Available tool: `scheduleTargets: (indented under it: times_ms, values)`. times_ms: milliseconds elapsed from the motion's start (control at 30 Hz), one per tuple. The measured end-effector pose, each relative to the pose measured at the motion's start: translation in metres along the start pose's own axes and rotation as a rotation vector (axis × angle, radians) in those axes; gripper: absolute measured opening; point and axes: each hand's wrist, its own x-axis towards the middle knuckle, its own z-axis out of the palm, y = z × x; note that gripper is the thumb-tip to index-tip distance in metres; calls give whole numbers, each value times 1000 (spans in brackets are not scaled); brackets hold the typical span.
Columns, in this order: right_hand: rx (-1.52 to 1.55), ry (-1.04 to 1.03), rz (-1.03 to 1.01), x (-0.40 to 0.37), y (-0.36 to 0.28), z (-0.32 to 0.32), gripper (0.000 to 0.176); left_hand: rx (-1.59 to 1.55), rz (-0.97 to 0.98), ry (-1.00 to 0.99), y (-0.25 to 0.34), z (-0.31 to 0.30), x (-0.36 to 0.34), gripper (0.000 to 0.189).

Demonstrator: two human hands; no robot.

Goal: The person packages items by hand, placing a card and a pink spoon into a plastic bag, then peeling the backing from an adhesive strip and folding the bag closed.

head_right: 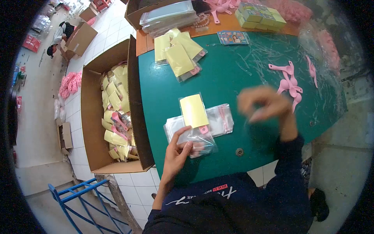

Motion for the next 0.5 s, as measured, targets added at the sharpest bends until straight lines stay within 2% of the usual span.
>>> scheduleTargets:
  times_ms: [67, 100, 233, 267, 333, 367, 400, 433, 500]
  values:
    - [-115, 481, 226, -31, -3, -66, 17, 71, 2, -30, -5, -2, 2, 33]
    - [-402, 784, 490, -50, 8, -104, 16, 83, -9, -40, -7, -2, 1, 30]
    - [-1718, 764, 802, -89, 12, -86, 22, 104, -23, -28, -7, -2, 3, 24]
    - [-1054, 966, 419, -54, 7, -47, 29, 103, -38, -16, -8, -2, 2, 23]
    - [-994, 417, 326, -1, -10, 32, 46, 54, -12, -17, -10, -1, 2, 22]
    - [-802, 280, 265, 12, -6, 63, 53, 33, 3, -22, -10, -1, 2, 22]
    - [-627, 249, 286, 21, -5, 94, 55, 30, 5, -36, -8, -1, 1, 21]
    - [-640, 187, 340, 25, -1, 115, 60, 28, 8, -48, -5, -3, -1, 21]
    - [-749, 374, 219, 27, 18, 139, 44, 32, 23, -72, 1, -5, -7, 21]
